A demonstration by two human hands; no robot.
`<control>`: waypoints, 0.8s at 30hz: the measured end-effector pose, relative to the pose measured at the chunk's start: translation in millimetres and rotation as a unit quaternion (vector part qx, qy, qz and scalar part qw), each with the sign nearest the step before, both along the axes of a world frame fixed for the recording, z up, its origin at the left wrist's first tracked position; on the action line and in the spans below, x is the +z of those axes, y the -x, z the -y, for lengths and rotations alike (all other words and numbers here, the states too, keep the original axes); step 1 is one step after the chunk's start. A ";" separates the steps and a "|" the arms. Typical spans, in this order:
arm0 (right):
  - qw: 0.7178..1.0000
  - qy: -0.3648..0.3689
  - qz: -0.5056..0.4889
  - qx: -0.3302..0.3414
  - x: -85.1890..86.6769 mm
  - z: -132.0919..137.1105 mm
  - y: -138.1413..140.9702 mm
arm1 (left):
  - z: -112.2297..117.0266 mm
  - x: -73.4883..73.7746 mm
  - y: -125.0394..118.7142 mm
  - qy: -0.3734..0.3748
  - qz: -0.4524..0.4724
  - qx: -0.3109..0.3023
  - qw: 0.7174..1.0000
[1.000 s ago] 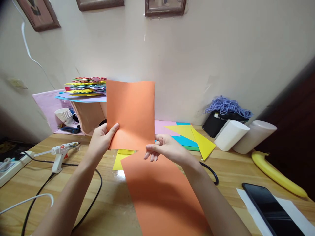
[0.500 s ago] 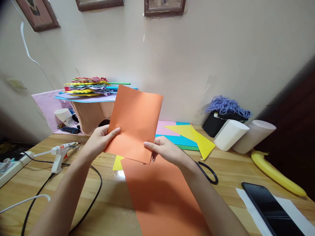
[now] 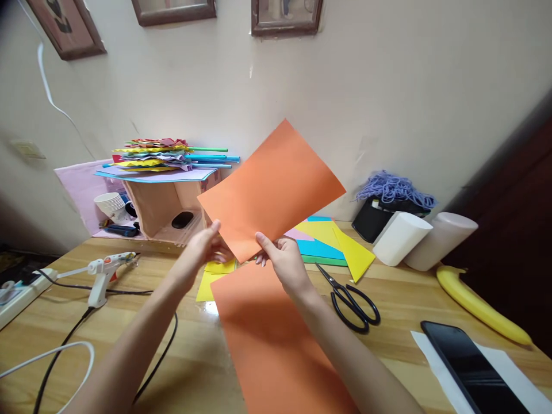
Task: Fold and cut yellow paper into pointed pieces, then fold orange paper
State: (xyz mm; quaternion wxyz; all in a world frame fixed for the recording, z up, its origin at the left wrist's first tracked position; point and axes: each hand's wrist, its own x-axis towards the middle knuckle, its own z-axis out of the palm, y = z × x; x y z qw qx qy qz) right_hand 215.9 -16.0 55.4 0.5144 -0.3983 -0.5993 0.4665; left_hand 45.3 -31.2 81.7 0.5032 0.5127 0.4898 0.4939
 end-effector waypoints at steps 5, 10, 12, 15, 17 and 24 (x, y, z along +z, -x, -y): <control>1.000 0.007 0.007 0.024 0.1 10.2 9.5 | 17.6 -0.8 -28.6 -0.037 -0.065 -0.102 0.992; 0.996 0.011 0.079 0.026 6.5 12.3 6.2 | 18.5 -1.1 -21.6 -0.035 -0.114 -0.107 0.987; 0.996 0.018 0.079 0.044 8.5 10.0 1.9 | 17.3 -2.1 -15.6 -0.040 -0.133 -0.113 0.984; 0.995 0.029 0.069 0.068 11.0 5.3 -6.0 | 16.7 -1.6 -7.6 -0.039 -0.162 -0.132 0.977; 0.994 0.034 0.072 0.068 13.5 2.3 -11.8 | 17.0 1.0 -3.1 -0.027 -0.180 -0.148 0.972; 0.994 0.041 0.087 0.043 21.9 -12.0 -39.3 | 15.6 9.2 8.4 -0.001 -0.215 -0.174 0.961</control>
